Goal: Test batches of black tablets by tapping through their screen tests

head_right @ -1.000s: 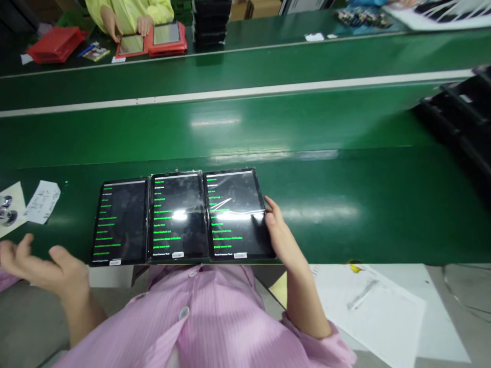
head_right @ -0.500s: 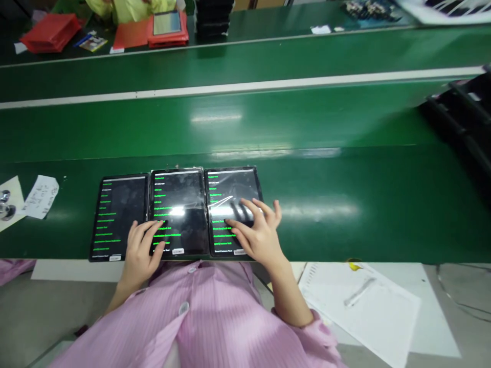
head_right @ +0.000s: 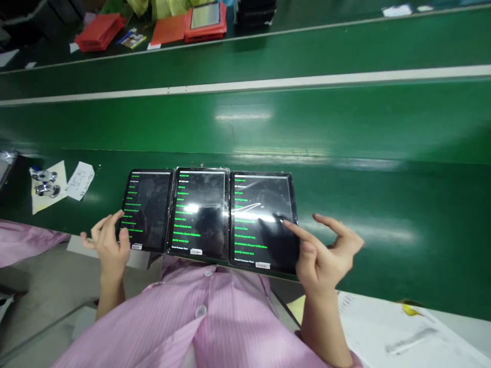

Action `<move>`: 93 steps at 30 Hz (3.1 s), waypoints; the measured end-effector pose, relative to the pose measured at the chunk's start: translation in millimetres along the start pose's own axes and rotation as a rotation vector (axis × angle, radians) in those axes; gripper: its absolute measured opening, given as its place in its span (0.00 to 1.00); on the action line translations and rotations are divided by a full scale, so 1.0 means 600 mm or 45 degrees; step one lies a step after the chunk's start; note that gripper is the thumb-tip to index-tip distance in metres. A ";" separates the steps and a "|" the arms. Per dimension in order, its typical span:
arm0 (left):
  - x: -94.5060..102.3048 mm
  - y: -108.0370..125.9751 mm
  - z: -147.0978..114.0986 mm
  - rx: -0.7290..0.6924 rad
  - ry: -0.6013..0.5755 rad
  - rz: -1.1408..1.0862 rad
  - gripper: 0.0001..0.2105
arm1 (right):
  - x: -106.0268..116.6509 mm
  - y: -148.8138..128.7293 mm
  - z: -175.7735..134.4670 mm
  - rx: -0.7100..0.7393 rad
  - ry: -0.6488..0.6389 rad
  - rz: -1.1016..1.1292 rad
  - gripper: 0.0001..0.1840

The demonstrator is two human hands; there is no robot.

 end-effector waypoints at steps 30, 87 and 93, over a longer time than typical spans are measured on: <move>-0.014 0.213 0.014 -0.557 -0.086 -0.226 0.16 | -0.031 -0.001 0.006 0.111 -0.327 -0.305 0.25; -0.083 0.165 0.172 -1.242 -0.380 -0.136 0.14 | -0.315 -0.120 0.104 0.515 -1.156 -0.121 0.35; -0.092 0.163 0.177 -1.230 -0.304 -0.084 0.19 | -0.319 -0.113 0.117 0.514 -1.090 -0.150 0.36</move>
Point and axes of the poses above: each hand's wrist, its own z-axis towards the middle knuckle, its own x-axis out of the back of the hand, y = z × x, the point moved 9 cm from there along z, towards the middle knuckle, and after that the axes turned 15 degrees about z, right-handed, at the moved point
